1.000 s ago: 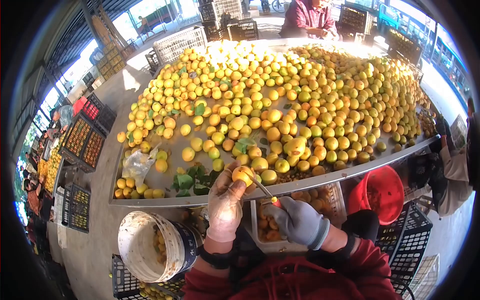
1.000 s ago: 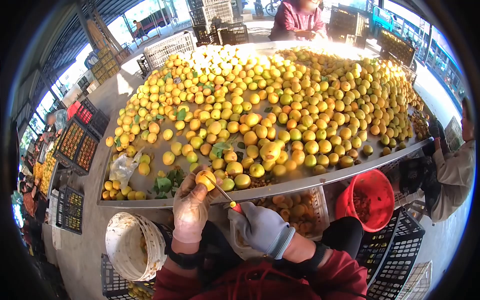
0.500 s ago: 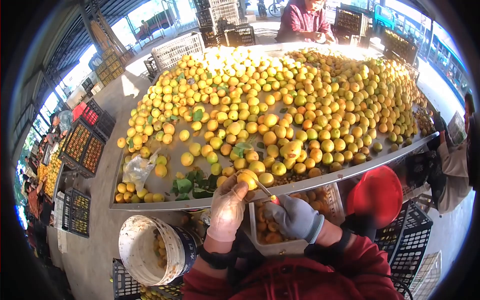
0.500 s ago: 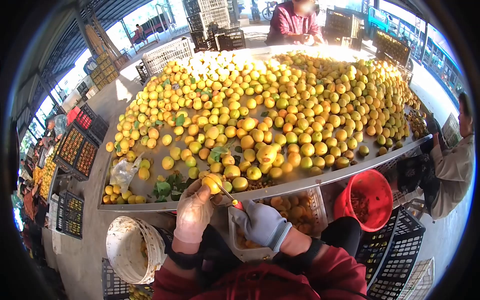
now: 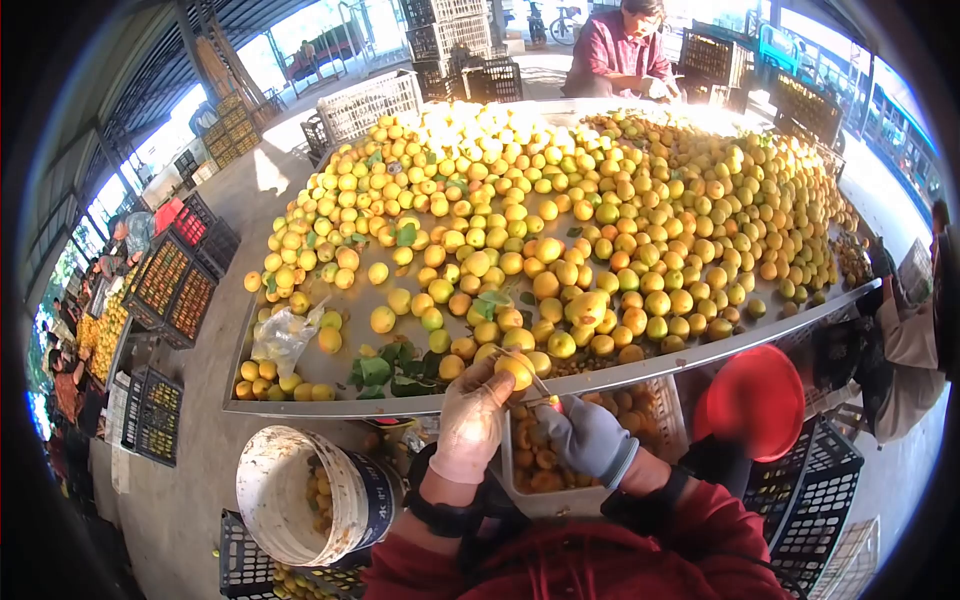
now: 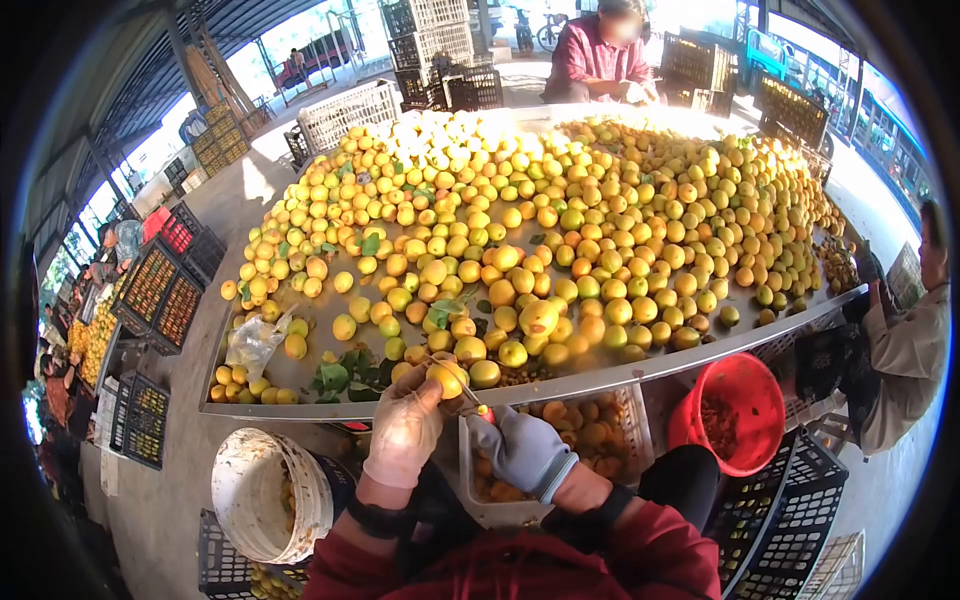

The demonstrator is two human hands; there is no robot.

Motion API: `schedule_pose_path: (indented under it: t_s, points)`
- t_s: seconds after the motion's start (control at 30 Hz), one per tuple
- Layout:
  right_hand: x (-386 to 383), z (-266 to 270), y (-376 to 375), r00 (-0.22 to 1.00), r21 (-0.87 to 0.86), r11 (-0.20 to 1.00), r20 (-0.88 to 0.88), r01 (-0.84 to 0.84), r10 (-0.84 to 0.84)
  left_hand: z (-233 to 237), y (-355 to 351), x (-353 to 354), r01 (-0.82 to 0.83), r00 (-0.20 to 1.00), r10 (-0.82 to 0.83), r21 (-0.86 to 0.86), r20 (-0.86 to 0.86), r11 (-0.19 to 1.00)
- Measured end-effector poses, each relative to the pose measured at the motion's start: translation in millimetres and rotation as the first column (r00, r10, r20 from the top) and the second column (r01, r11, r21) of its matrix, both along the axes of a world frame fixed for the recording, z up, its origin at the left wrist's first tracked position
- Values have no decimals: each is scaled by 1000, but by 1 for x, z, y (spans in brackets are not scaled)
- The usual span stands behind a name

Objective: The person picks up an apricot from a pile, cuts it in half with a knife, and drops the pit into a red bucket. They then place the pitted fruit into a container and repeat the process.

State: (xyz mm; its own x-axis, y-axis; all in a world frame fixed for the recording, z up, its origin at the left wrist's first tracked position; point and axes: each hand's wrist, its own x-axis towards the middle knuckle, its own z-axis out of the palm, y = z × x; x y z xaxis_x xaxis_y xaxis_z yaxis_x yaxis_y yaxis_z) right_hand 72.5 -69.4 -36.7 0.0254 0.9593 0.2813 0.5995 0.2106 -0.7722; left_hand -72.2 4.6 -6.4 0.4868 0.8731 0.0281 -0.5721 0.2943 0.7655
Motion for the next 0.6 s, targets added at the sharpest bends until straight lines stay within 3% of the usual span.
schedule_pose_path:
  t_s: [0.1, 0.17, 0.23, 0.3, 0.47, 0.53, 0.6]
  points:
    - [-8, 11, 1, 998, 17, 998, 17, 54, -54, -11, -6, 10, -40, 986, 52, -76, 156, 996]
    - [-5, 14, 2, 996, 30, 996, -3, 89, -89, -6, -9, 12, 56, 976, -36, -87, 216, 995]
    - [0, 9, 2, 998, -1, 999, -43, 35, -35, -8, -7, 9, 66, 975, -47, -82, 215, 994]
    - [4, 6, -1, 999, -13, 1000, -34, 21, -21, -3, -6, 9, 0, 1000, -1, 58, 16, 998]
    - [-3, 11, -4, 995, -67, 994, 64, 85, -80, -19, -13, 19, -63, 998, 63, -2, 8, 998]
    - [-4, 4, -2, 984, -34, 990, 120, 136, -131, -15, -17, 24, -34, 991, 44, -83, 127, 996]
    - [-4, 4, -3, 983, -45, 989, 126, 143, -137, -10, -18, 24, -24, 994, 34, -92, 107, 995]
